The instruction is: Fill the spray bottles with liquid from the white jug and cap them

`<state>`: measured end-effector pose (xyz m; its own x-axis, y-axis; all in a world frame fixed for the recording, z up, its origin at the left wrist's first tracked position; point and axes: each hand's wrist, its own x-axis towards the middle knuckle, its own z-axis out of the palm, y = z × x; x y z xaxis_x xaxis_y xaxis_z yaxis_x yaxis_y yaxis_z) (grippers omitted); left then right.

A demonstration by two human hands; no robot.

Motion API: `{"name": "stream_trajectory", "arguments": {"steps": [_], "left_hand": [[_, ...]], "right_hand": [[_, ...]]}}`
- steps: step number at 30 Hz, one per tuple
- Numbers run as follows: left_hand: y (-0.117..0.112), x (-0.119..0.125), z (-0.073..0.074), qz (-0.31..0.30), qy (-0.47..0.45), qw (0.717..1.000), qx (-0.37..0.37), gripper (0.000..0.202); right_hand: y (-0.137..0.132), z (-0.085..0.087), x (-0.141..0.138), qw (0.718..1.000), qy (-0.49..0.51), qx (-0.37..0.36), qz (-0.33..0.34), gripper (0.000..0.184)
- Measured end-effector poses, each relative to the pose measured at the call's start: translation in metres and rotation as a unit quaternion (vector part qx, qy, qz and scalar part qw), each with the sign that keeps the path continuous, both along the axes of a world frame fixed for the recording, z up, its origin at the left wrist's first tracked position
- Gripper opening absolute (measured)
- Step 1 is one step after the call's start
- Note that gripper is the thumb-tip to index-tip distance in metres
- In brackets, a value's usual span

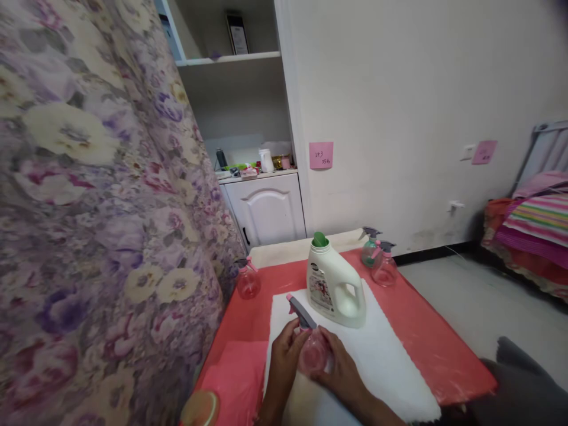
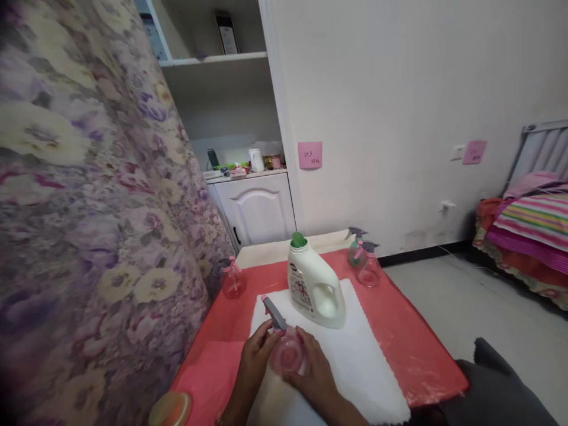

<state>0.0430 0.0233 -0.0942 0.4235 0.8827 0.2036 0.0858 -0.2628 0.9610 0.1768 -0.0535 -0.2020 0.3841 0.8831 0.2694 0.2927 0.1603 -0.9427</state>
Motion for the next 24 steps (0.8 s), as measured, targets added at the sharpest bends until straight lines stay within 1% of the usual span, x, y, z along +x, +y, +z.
{"name": "stream_trajectory", "arguments": {"steps": [3, 5, 8, 10, 12, 14, 16, 19, 24], "left_hand": [[0.001, 0.000, -0.002, -0.011, 0.005, 1.000, 0.009, 0.036], [0.002, 0.000, -0.003, -0.017, 0.006, 1.000, 0.011, 0.036], [0.002, 0.000, -0.003, -0.022, 0.005, 1.000, 0.011, 0.038], [0.001, 0.000, -0.002, -0.028, 0.003, 0.999, 0.017, 0.038], [0.000, 0.001, 0.001, -0.035, 0.005, 0.999, 0.025, 0.037], [-0.001, 0.001, 0.004, -0.035, 0.009, 0.999, 0.030, 0.036], [-0.002, 0.000, 0.006, -0.035, 0.014, 0.999, 0.028, 0.037], [-0.001, -0.001, 0.005, -0.043, 0.015, 0.999, 0.019, 0.038], [0.005, -0.005, -0.006, -0.043, -0.013, 0.999, 0.012, 0.046]], "right_hand": [[-0.002, 0.004, 0.004, 0.999, 0.032, 0.014, 0.033, 0.084], [-0.003, 0.015, 0.007, 0.998, 0.048, 0.030, 0.033, 0.074], [-0.002, 0.045, 0.009, 0.997, 0.052, 0.054, 0.012, 0.052], [0.003, 0.068, 0.009, 0.996, 0.056, 0.067, 0.028, 0.040], [0.009, 0.087, 0.009, 0.994, 0.047, 0.085, 0.049, 0.037], [0.016, 0.098, 0.008, 0.993, 0.030, 0.096, 0.066, 0.036], [0.020, 0.104, 0.008, 0.992, 0.018, 0.095, 0.082, 0.034], [0.023, 0.106, 0.009, 0.991, 0.025, 0.082, 0.098, 0.029], [0.024, 0.109, 0.010, 0.993, 0.033, 0.074, 0.091, 0.027]]}}
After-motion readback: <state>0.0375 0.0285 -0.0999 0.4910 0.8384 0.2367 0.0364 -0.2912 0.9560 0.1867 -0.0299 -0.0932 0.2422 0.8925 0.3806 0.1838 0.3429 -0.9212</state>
